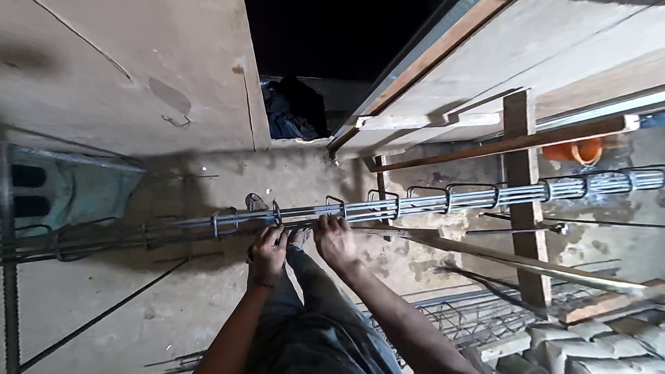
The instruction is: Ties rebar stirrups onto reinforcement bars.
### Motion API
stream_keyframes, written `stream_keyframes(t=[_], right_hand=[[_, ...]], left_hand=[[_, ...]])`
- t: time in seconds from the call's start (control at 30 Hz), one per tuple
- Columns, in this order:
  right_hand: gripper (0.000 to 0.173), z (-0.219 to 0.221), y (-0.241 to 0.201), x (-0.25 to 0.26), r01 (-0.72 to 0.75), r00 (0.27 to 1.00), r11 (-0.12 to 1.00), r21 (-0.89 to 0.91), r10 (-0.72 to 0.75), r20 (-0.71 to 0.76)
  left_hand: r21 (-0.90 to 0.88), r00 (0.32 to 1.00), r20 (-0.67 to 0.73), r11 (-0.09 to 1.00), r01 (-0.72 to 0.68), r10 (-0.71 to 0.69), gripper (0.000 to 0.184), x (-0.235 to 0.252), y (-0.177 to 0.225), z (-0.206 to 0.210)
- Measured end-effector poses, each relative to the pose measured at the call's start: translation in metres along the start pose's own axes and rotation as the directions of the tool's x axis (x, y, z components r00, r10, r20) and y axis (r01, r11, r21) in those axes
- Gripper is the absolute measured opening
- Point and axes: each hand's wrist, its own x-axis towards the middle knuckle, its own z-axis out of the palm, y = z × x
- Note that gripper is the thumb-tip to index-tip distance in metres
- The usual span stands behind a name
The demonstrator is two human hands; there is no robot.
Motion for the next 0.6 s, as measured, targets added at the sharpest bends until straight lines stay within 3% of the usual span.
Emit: stream_keyframes(t=[0.13, 0.2, 0.27, 0.33, 0.4, 0.5, 0.6], right_hand=[[0.029, 0.033, -0.006, -0.016, 0.053, 0.969, 0.998, 0.044, -0.041, -0.244], [0.026, 0.047, -0.014, -0.043, 0.123, 0.939, 0.98, 0.159, -0.063, -0.337], [0.024, 0.07, -0.029, -0.058, 0.069, 0.967, 0.899, 0.433, 0.046, -0.25], [0.041, 0.096, -0.04, -0.056, -0.122, 0.982, 0.791, 0.599, 0.185, -0.044], [0.046, 0.115, -0.044, -0.037, -0.19, 0.968, 0.775, 0.603, 0.251, -0.017], [0.035, 0.135, -0.048, -0.002, -0.207, 0.961, 0.827, 0.523, 0.273, -0.051], [0.036, 0.143, -0.057, 0.023, -0.234, 0.962, 0.869, 0.435, 0.272, -0.026]], left_hand=[[0.013, 1.0, -0.012, 1.0, -0.017, 0.017, 0.014, 0.002, 0.002, 0.0], [0.022, 0.999, -0.03, 0.999, -0.037, 0.037, 0.012, 0.001, 0.001, 0.001], [0.027, 1.0, -0.014, 0.999, -0.025, 0.026, 0.015, 0.0, 0.0, 0.001], [0.02, 1.0, 0.0, 1.0, -0.018, 0.018, 0.015, -0.001, -0.001, 0.002], [0.015, 1.0, 0.002, 0.999, -0.031, 0.031, 0.015, 0.0, -0.001, 0.002], [0.006, 0.999, -0.007, 0.999, -0.041, 0.041, 0.015, 0.0, -0.002, 0.001], [0.014, 0.998, -0.011, 0.998, -0.059, 0.059, 0.016, 0.0, -0.004, 0.002]])
